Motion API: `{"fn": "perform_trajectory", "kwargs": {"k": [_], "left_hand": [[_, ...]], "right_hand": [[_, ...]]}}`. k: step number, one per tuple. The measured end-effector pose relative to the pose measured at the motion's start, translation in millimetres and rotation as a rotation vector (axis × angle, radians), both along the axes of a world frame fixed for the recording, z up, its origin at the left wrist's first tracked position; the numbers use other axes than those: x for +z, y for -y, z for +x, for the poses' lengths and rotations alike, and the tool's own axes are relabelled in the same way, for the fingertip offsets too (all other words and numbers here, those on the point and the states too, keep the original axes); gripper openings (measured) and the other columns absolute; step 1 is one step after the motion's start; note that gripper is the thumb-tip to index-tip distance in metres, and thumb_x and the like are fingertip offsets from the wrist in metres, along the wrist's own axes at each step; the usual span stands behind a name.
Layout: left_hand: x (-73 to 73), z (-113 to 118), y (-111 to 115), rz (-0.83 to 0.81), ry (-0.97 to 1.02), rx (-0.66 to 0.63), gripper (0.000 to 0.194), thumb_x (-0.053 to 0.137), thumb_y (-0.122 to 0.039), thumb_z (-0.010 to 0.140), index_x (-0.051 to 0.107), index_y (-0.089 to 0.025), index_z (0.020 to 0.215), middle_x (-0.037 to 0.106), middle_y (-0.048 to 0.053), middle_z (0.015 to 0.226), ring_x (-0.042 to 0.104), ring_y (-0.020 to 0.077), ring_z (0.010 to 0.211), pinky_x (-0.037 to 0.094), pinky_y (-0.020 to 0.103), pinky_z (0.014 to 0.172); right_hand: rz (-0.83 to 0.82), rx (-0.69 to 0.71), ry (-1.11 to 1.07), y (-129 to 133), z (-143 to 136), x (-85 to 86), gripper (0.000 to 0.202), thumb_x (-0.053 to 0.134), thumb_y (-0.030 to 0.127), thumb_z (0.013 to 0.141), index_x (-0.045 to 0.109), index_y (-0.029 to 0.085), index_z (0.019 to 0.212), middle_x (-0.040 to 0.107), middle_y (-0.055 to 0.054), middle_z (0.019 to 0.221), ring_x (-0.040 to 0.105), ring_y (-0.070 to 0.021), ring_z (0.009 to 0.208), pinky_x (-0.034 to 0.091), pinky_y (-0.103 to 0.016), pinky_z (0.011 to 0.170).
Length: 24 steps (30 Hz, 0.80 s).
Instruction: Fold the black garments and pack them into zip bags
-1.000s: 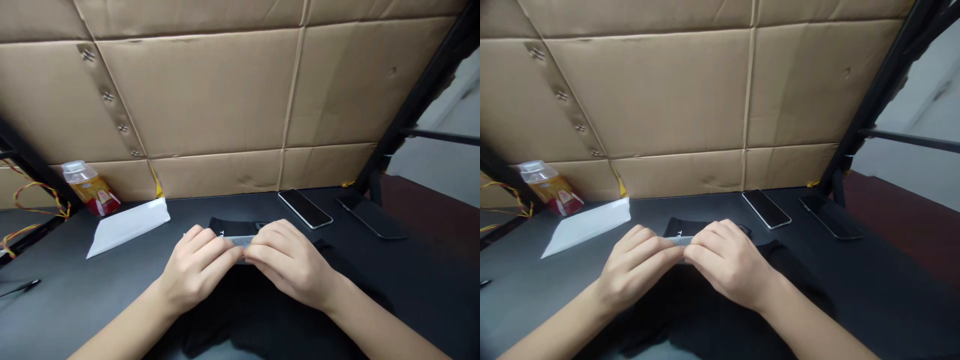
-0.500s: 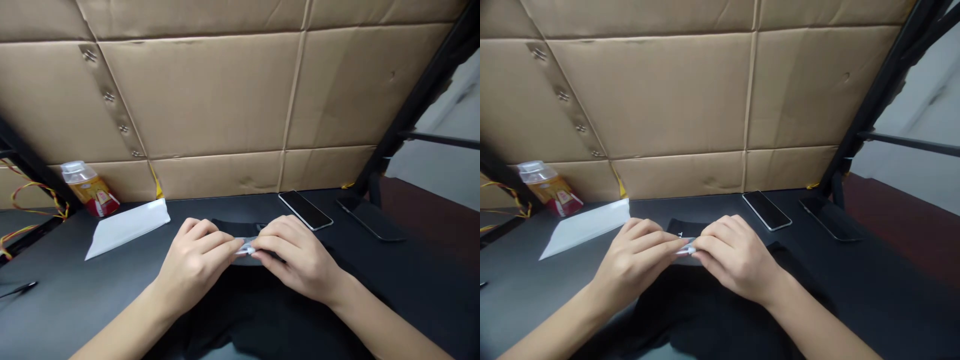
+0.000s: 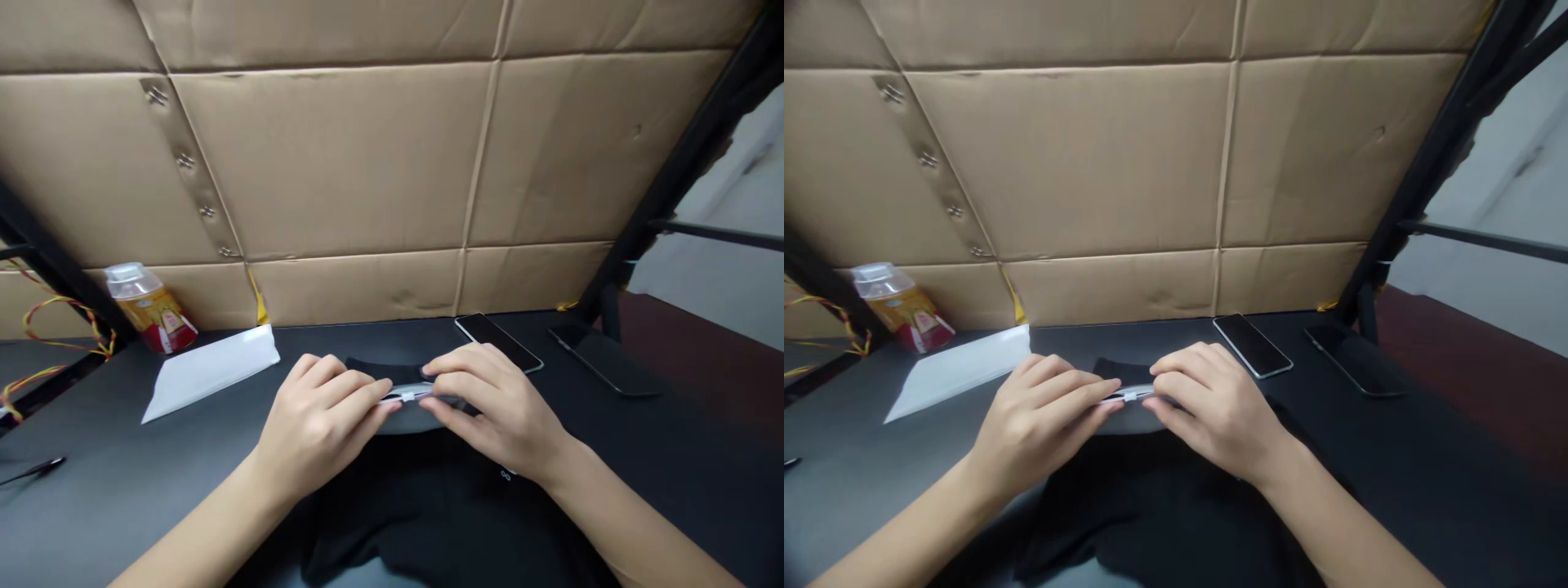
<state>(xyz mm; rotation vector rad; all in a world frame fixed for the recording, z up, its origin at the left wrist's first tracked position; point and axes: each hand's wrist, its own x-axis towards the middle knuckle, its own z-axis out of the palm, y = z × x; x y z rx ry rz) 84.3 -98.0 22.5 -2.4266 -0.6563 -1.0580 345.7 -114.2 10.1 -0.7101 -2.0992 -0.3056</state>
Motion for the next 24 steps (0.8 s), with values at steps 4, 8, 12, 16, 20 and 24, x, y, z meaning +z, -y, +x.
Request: {"fn": "perform_trajectory", "kwargs": {"k": [4, 8, 12, 16, 20, 24], "left_hand": [[1.6, 1, 2, 0.037, 0.004, 0.016, 0.009, 0.074, -0.021, 0.098, 0.074, -0.021, 0.106, 0.080, -0.001, 0.086, 0.059, 0.0157, 0.068, 0.037, 0.035, 0.064], [0.9, 2, 3, 0.057, -0.010, 0.017, 0.008, 0.075, -0.019, 0.097, 0.073, -0.019, 0.104, 0.079, -0.001, 0.085, 0.057, 0.0162, 0.067, 0.034, 0.036, 0.063], [-1.8, 2, 5, 0.056, -0.020, 0.020, 0.006, 0.075, -0.020, 0.097, 0.073, -0.019, 0.103, 0.078, -0.002, 0.085, 0.054, 0.0163, 0.066, 0.033, 0.036, 0.062], [-2.2, 1, 5, 0.064, -0.020, 0.041, 0.009, 0.076, -0.023, 0.097, 0.072, -0.019, 0.104, 0.077, -0.001, 0.084, 0.055, 0.0166, 0.067, 0.034, 0.036, 0.062], [4.1, -6, -1, 0.018, -0.043, 0.058, 0.027, 0.076, -0.042, 0.097, 0.071, -0.018, 0.109, 0.076, 0.002, 0.088, 0.060, 0.0187, 0.071, 0.039, 0.035, 0.066], [14.1, -19, -10, -0.118, -0.044, 0.063, 0.038, 0.074, -0.052, 0.095, 0.069, -0.018, 0.112, 0.075, 0.003, 0.089, 0.066, 0.0200, 0.076, 0.043, 0.034, 0.070]], "right_hand": [[0.095, -0.042, 0.034, 4, -1, 1.1, 0.011, 0.073, 0.013, 0.097, 0.068, 0.021, 0.102, 0.080, -0.006, 0.108, 0.069, -0.0216, 0.093, 0.052, -0.038, 0.080], [0.057, -0.071, 0.014, 5, -2, 1.9, 0.013, 0.076, 0.016, 0.096, 0.070, 0.019, 0.106, 0.079, -0.008, 0.112, 0.069, -0.0229, 0.096, 0.052, -0.040, 0.083], [-0.006, -0.054, -0.026, 6, -4, 0.8, 0.007, 0.073, 0.016, 0.097, 0.069, 0.020, 0.100, 0.079, -0.007, 0.107, 0.069, -0.0214, 0.093, 0.052, -0.039, 0.083], [0.044, -0.079, 0.026, 9, -4, 1.3, 0.009, 0.073, 0.014, 0.096, 0.068, 0.020, 0.101, 0.079, -0.007, 0.107, 0.068, -0.0224, 0.095, 0.051, -0.039, 0.082], [0.092, -0.092, 0.079, 10, 0, 4.1, 0.013, 0.074, 0.011, 0.095, 0.068, 0.020, 0.103, 0.079, -0.007, 0.110, 0.067, -0.0237, 0.096, 0.050, -0.040, 0.083], [0.084, -0.110, 0.092, 8, 3, 5.2, 0.011, 0.075, 0.011, 0.095, 0.068, 0.019, 0.101, 0.079, -0.007, 0.106, 0.067, -0.0236, 0.095, 0.049, -0.039, 0.081]]}}
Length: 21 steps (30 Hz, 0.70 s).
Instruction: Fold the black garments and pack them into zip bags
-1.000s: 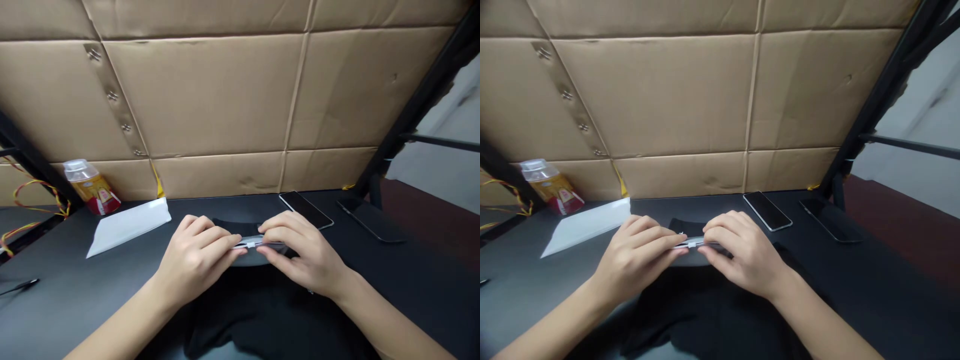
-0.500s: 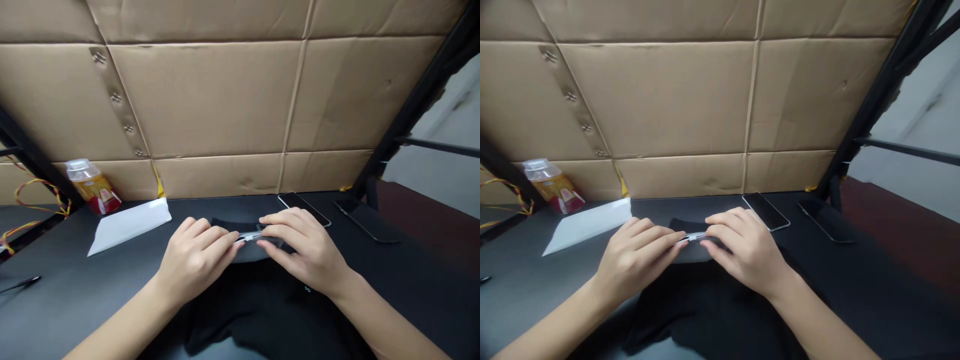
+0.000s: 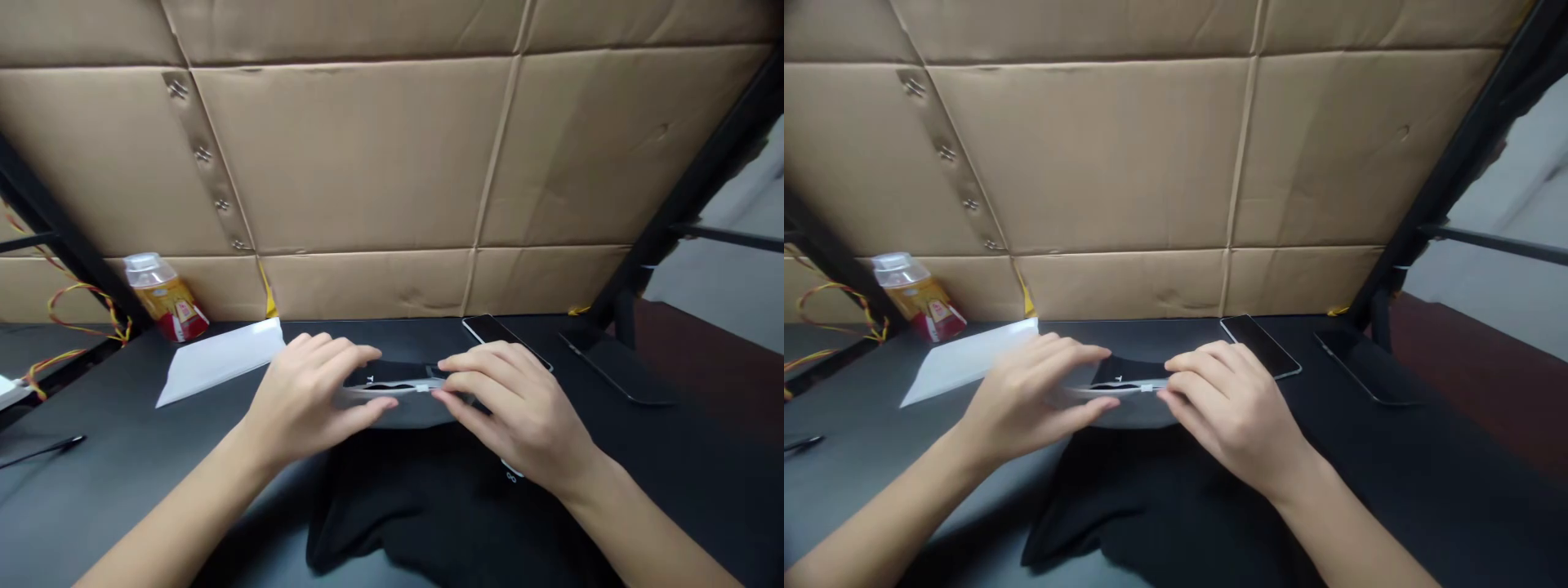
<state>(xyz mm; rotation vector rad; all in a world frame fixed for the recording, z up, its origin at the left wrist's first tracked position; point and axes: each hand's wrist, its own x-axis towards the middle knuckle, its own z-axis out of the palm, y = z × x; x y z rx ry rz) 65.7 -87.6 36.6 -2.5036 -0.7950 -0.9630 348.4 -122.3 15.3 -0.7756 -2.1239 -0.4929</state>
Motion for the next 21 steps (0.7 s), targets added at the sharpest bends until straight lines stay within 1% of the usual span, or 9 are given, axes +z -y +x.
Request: {"fn": "perform_trajectory", "kwargs": {"k": [2, 5, 9, 11, 14, 21], "left_hand": [[3.1, -5, -4, -0.020, 0.015, 0.005, 0.033, 0.074, -0.050, 0.095, 0.067, -0.019, 0.104, 0.072, 0.001, 0.082, 0.065, 0.0185, 0.072, 0.043, 0.032, 0.068], [3.2, -9, -8, 0.002, 0.006, -0.016, 0.026, 0.072, -0.044, 0.097, 0.064, -0.020, 0.092, 0.065, -0.003, 0.073, 0.058, 0.0153, 0.064, 0.040, 0.030, 0.065], [-1.8, -7, -9, 0.062, -0.049, -0.103, 0.026, 0.069, -0.035, 0.100, 0.057, -0.021, 0.082, 0.061, -0.004, 0.068, 0.052, 0.0127, 0.059, 0.035, 0.030, 0.063], [-4.0, -5, -9, 0.090, -0.057, -0.121, 0.027, 0.067, -0.033, 0.102, 0.055, -0.021, 0.081, 0.058, -0.005, 0.067, 0.050, 0.0123, 0.058, 0.034, 0.031, 0.062], [-5.4, -3, -8, 0.116, -0.055, -0.126, 0.029, 0.065, -0.033, 0.103, 0.054, -0.021, 0.080, 0.056, -0.005, 0.066, 0.048, 0.0124, 0.058, 0.032, 0.031, 0.062], [-7.3, -3, -9, 0.126, -0.067, -0.130, 0.027, 0.064, -0.032, 0.104, 0.055, -0.021, 0.082, 0.056, -0.005, 0.067, 0.046, 0.0131, 0.059, 0.032, 0.032, 0.062]], "right_hand": [[0.021, -0.018, 0.001, 0, 0, -0.3, 0.011, 0.076, 0.012, 0.095, 0.068, 0.019, 0.099, 0.079, -0.006, 0.104, 0.067, -0.0230, 0.093, 0.048, -0.038, 0.079], [0.035, -0.050, -0.013, 0, 0, -1.0, 0.011, 0.076, 0.013, 0.095, 0.067, 0.019, 0.097, 0.078, -0.006, 0.103, 0.067, -0.0226, 0.092, 0.047, -0.038, 0.078], [-0.071, -0.055, -0.068, 0, -3, -1.7, 0.010, 0.076, 0.021, 0.097, 0.066, 0.020, 0.098, 0.076, -0.007, 0.105, 0.067, -0.0233, 0.094, 0.048, -0.038, 0.080], [-0.131, -0.043, -0.099, -1, -4, -1.6, 0.013, 0.075, 0.024, 0.097, 0.063, 0.021, 0.097, 0.075, -0.006, 0.103, 0.067, -0.0233, 0.092, 0.048, -0.039, 0.081], [-0.176, -0.046, -0.123, -2, -4, -1.1, 0.014, 0.074, 0.024, 0.098, 0.060, 0.021, 0.097, 0.073, -0.005, 0.099, 0.066, -0.0225, 0.089, 0.048, -0.038, 0.081], [-0.186, -0.055, -0.116, -2, -2, -1.2, 0.014, 0.072, 0.024, 0.100, 0.059, 0.021, 0.098, 0.070, -0.004, 0.095, 0.063, -0.0217, 0.086, 0.046, -0.038, 0.079]]}}
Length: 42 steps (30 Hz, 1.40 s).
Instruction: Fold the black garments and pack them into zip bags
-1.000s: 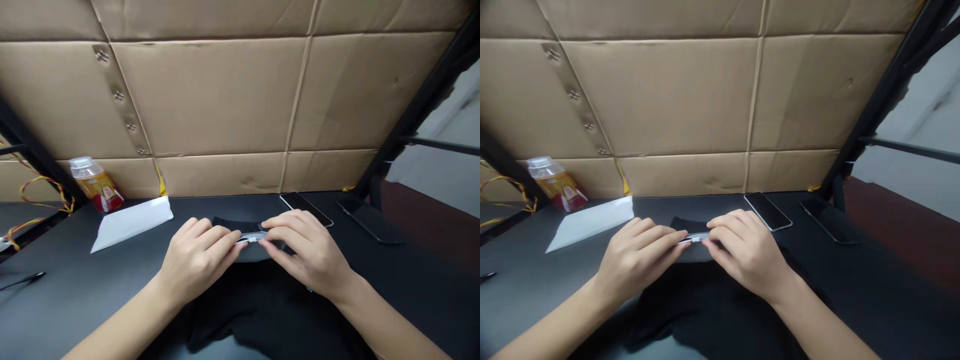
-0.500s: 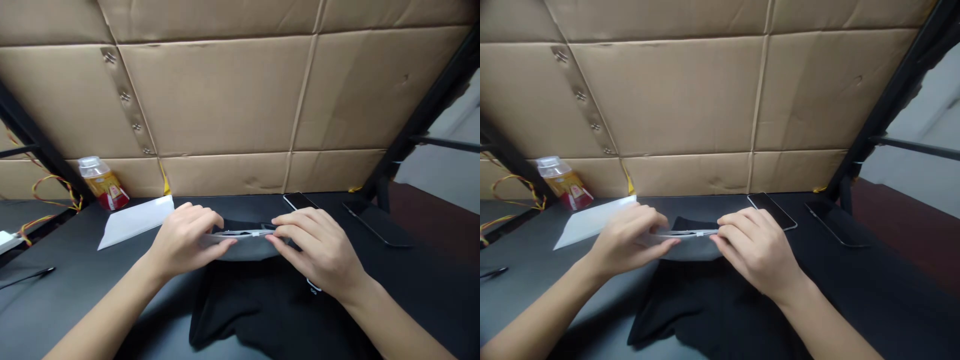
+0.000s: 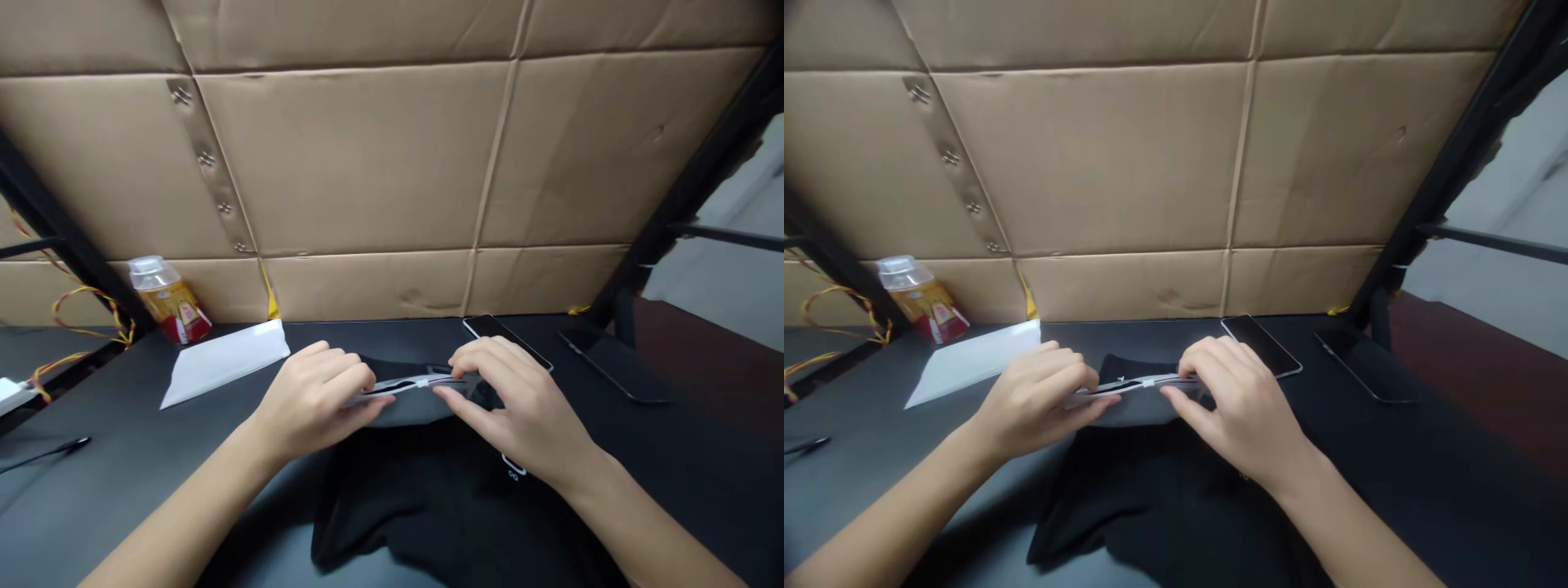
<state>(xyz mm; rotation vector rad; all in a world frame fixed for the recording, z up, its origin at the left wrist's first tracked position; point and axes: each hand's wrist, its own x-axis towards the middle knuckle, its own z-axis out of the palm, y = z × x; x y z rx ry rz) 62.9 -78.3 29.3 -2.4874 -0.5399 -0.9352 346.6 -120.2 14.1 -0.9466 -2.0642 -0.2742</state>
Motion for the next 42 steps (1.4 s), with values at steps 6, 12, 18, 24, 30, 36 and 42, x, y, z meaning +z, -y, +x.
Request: {"fn": "perform_trajectory", "kwargs": {"k": [6, 12, 18, 24, 30, 36, 42], "left_hand": [[-2.8, 1, -1, 0.009, 0.014, 0.002, 0.028, 0.064, -0.033, 0.104, 0.055, -0.021, 0.081, 0.056, -0.005, 0.067, 0.046, 0.0132, 0.058, 0.032, 0.032, 0.061], [-3.5, 1, -1, 0.031, 0.016, 0.030, 0.028, 0.064, -0.032, 0.104, 0.054, -0.021, 0.080, 0.055, -0.005, 0.066, 0.045, 0.0131, 0.056, 0.032, 0.032, 0.060], [-3.4, 2, -1, 0.040, 0.010, 0.024, 0.027, 0.063, -0.029, 0.104, 0.055, -0.021, 0.080, 0.056, -0.005, 0.066, 0.047, 0.0132, 0.057, 0.033, 0.032, 0.059], [-4.2, 2, -1, 0.053, 0.002, 0.041, 0.029, 0.061, -0.031, 0.105, 0.055, -0.021, 0.079, 0.057, -0.004, 0.065, 0.048, 0.0133, 0.056, 0.033, 0.032, 0.059], [-4.8, 1, 0, 0.065, -0.001, 0.062, 0.030, 0.062, -0.031, 0.104, 0.054, -0.021, 0.077, 0.055, -0.004, 0.064, 0.047, 0.0137, 0.056, 0.033, 0.032, 0.059], [-5.9, 3, 1, 0.037, -0.002, 0.040, 0.029, 0.062, -0.032, 0.105, 0.054, -0.021, 0.079, 0.057, -0.004, 0.066, 0.046, 0.0130, 0.056, 0.031, 0.031, 0.060], [-5.0, 6, 7, -0.007, -0.084, -0.012, 0.024, 0.061, -0.032, 0.105, 0.061, -0.020, 0.084, 0.057, -0.003, 0.068, 0.047, 0.0139, 0.058, 0.030, 0.034, 0.060]], "right_hand": [[0.024, 0.004, 0.010, 0, 0, 1.9, 0.012, 0.074, 0.021, 0.098, 0.062, 0.022, 0.096, 0.071, -0.003, 0.093, 0.064, -0.0208, 0.086, 0.046, -0.038, 0.079], [0.038, 0.011, 0.044, 2, 1, 1.2, 0.010, 0.073, 0.019, 0.098, 0.064, 0.023, 0.099, 0.074, -0.004, 0.100, 0.066, -0.0222, 0.092, 0.046, -0.039, 0.082], [0.013, -0.013, 0.033, 1, 1, -0.1, 0.011, 0.073, 0.022, 0.099, 0.061, 0.022, 0.099, 0.073, -0.004, 0.099, 0.065, -0.0222, 0.089, 0.047, -0.039, 0.081], [0.023, -0.051, 0.017, 0, 2, 0.6, 0.014, 0.074, 0.024, 0.098, 0.060, 0.022, 0.095, 0.071, -0.004, 0.094, 0.064, -0.0221, 0.085, 0.047, -0.039, 0.080], [0.000, -0.070, 0.017, 0, 4, 0.2, 0.014, 0.074, 0.027, 0.098, 0.061, 0.022, 0.098, 0.071, -0.004, 0.094, 0.064, -0.0225, 0.084, 0.048, -0.040, 0.079], [-0.105, -0.019, -0.019, 3, 4, 3.4, 0.012, 0.074, 0.026, 0.096, 0.063, 0.024, 0.098, 0.073, -0.005, 0.101, 0.067, -0.0243, 0.091, 0.053, -0.042, 0.084], [-0.384, 0.124, -0.067, 12, 1, 3.6, 0.016, 0.079, 0.025, 0.092, 0.063, 0.027, 0.094, 0.072, -0.005, 0.132, 0.067, -0.0257, 0.122, 0.057, -0.044, 0.101]]}}
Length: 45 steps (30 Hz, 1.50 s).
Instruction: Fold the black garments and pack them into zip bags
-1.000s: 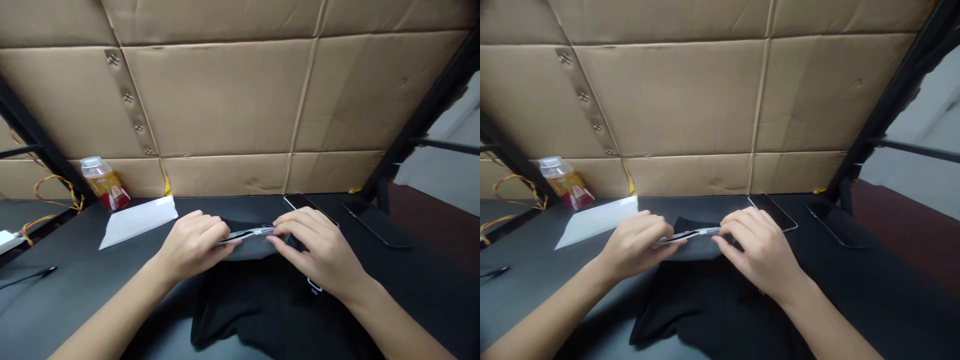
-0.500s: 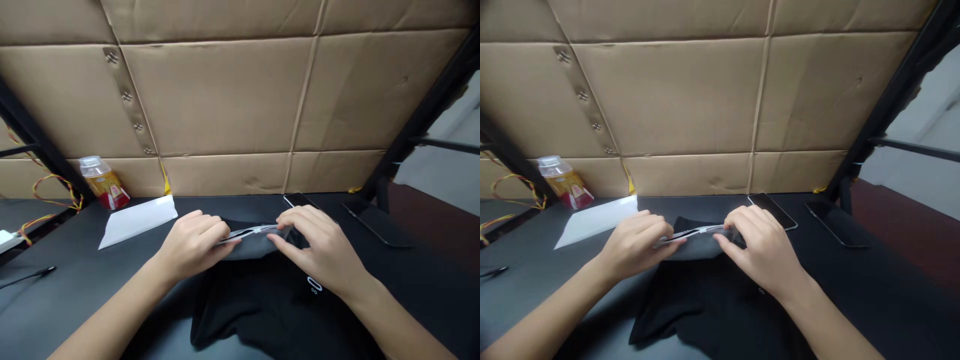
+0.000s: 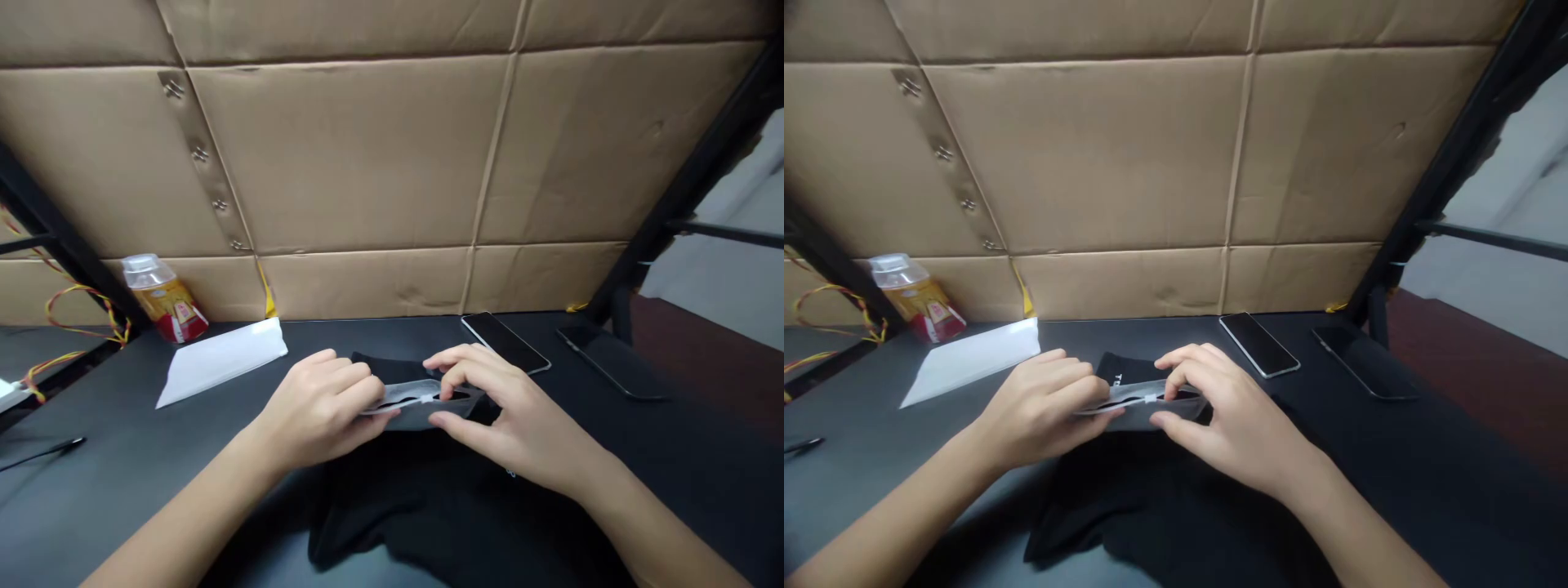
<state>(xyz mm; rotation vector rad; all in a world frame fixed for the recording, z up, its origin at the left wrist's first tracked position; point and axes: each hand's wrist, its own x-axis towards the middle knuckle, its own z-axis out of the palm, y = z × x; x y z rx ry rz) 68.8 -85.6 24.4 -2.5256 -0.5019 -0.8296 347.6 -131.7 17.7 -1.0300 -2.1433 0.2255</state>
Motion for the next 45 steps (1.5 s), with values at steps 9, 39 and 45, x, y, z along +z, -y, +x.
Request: {"fn": "perform_trajectory", "kwargs": {"k": [9, 39, 45], "left_hand": [[3.0, -2, -2, 0.091, -0.021, -0.006, 0.017, 0.061, -0.022, 0.104, 0.065, -0.019, 0.088, 0.053, -0.004, 0.066, 0.044, 0.0139, 0.057, 0.027, 0.035, 0.058], [8.2, 2, 8, 0.069, -0.091, -0.016, 0.010, 0.064, -0.025, 0.102, 0.071, -0.020, 0.106, 0.061, -0.002, 0.070, 0.048, 0.0162, 0.063, 0.028, 0.038, 0.061], [13.8, 11, 21, 0.109, -0.130, 0.013, 0.010, 0.064, -0.022, 0.100, 0.073, -0.018, 0.099, 0.064, -0.001, 0.072, 0.047, 0.0184, 0.066, 0.028, 0.039, 0.063]], "right_hand": [[0.019, 0.020, 0.218, -3, 10, 2.8, 0.038, 0.077, 0.041, 0.097, 0.071, 0.035, 0.133, 0.055, -0.002, 0.163, 0.055, -0.0306, 0.143, 0.055, -0.055, 0.112], [0.363, 0.086, 0.170, -7, 5, -1.9, 0.008, 0.072, 0.023, 0.099, 0.075, 0.024, 0.107, 0.073, -0.008, 0.139, 0.064, -0.0294, 0.126, 0.056, -0.052, 0.104], [0.389, 0.123, 0.154, -6, -15, -5.6, 0.010, 0.068, 0.022, 0.103, 0.071, 0.023, 0.112, 0.081, -0.003, 0.104, 0.070, -0.0213, 0.095, 0.052, -0.040, 0.085]]}}
